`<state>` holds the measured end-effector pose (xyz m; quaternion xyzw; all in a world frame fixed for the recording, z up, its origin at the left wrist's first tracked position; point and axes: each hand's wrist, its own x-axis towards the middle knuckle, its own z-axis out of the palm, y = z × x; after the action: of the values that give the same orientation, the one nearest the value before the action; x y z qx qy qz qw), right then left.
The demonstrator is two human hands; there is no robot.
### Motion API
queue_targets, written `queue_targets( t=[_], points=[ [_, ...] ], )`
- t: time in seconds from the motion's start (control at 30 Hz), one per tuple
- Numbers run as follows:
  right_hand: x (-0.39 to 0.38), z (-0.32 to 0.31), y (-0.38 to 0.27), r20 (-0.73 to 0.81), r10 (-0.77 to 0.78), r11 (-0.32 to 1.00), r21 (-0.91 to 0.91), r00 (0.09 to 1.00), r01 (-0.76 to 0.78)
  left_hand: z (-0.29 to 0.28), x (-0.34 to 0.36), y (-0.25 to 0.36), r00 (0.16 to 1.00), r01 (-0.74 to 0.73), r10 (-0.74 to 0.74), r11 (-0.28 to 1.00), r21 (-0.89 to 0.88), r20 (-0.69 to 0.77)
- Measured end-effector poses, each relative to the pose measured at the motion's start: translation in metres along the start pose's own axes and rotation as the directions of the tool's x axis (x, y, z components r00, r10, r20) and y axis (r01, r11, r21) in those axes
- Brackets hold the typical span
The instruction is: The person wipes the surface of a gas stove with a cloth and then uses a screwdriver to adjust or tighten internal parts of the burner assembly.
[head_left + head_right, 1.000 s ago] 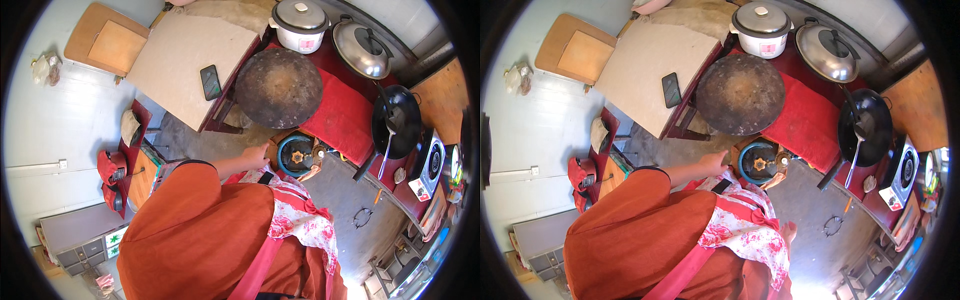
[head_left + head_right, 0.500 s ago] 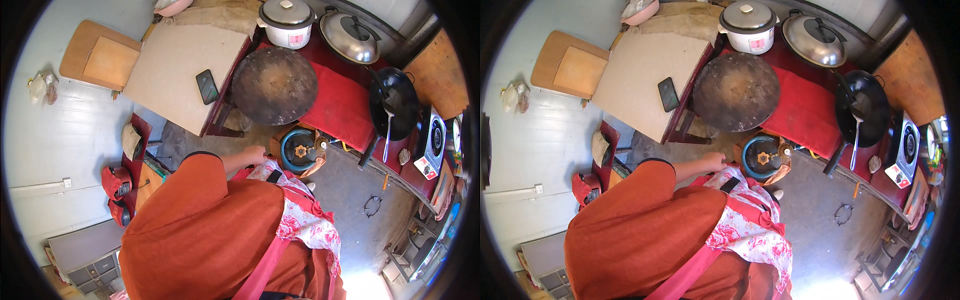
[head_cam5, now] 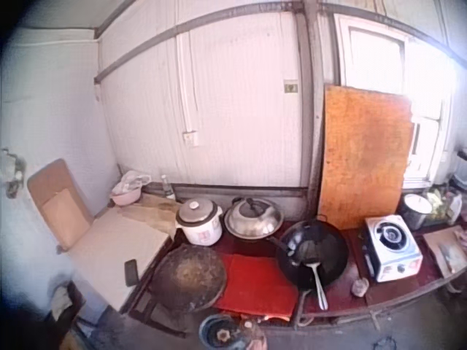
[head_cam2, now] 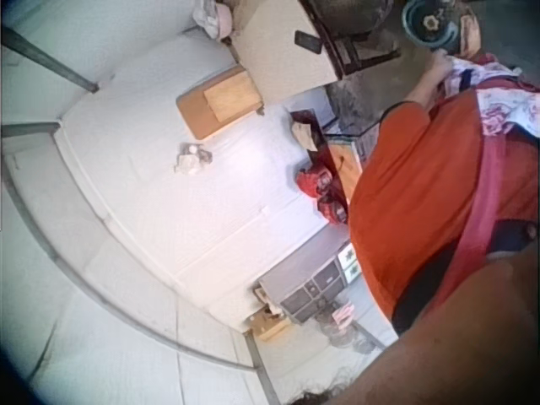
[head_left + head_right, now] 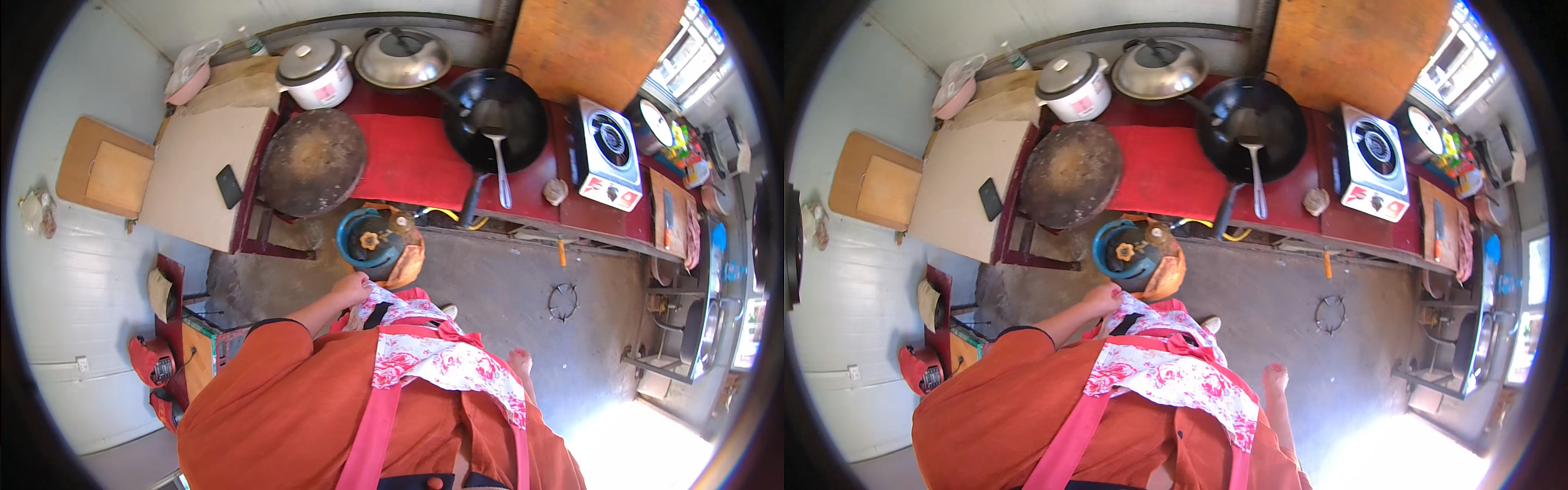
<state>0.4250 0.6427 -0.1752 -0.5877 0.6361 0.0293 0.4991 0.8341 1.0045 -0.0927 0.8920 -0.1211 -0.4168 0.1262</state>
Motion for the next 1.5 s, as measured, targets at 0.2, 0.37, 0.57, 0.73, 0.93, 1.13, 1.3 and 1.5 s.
queue_targets(
  t=[0.2, 0.37, 0.57, 0.73, 0.93, 1.13, 1.3, 1.5],
  points=[
    [0.069, -0.065, 0.055, -0.144, 0.009, 0.999, -0.037, 0.989, -0.014, 0.019, -0.005, 0.046, 0.98, -0.141, 0.13, 0.988, -0.068, -0.148],
    [0.117, -0.046, 0.083, -0.19, -0.092, 0.993, -0.085, 0.977, 0.077, 0.013, 0.001, 0.059, 0.983, -0.109, 0.1, 0.992, -0.056, -0.152],
    [0.071, -0.018, -0.035, -0.094, -0.251, 0.941, -0.257, 0.963, 0.22, 0.016, 0.02, 0.062, 0.971, -0.096, 0.079, 0.993, -0.064, -0.227],
    [0.085, -0.022, -0.134, -0.113, -0.432, 0.858, -0.356, 0.895, 0.369, 0.012, 0.055, 0.074, 0.967, -0.122, 0.099, 0.989, -0.083, -0.237],
    [0.118, -0.018, -0.272, -0.041, -0.565, 0.783, -0.343, 0.824, 0.519, -0.018, 0.108, 0.114, 0.938, -0.192, 0.133, 0.968, -0.159, -0.32],
    [0.188, 0.003, -0.361, 0.091, -0.638, 0.631, -0.508, 0.765, 0.587, -0.038, 0.144, 0.163, 0.899, -0.313, 0.2, 0.915, -0.253, -0.39],
    [0.239, 0.025, -0.41, 0.177, -0.597, 0.474, -0.709, 0.782, 0.522, -0.047, 0.141, 0.2, 0.912, -0.271, 0.156, 0.924, -0.271, -0.38],
    [0.281, 0.041, -0.399, 0.307, -0.619, 0.277, -0.776, 0.723, 0.566, -0.031, 0.12, 0.211, 0.934, -0.104, -0.038, 0.921, -0.374, -0.355]
  ],
)
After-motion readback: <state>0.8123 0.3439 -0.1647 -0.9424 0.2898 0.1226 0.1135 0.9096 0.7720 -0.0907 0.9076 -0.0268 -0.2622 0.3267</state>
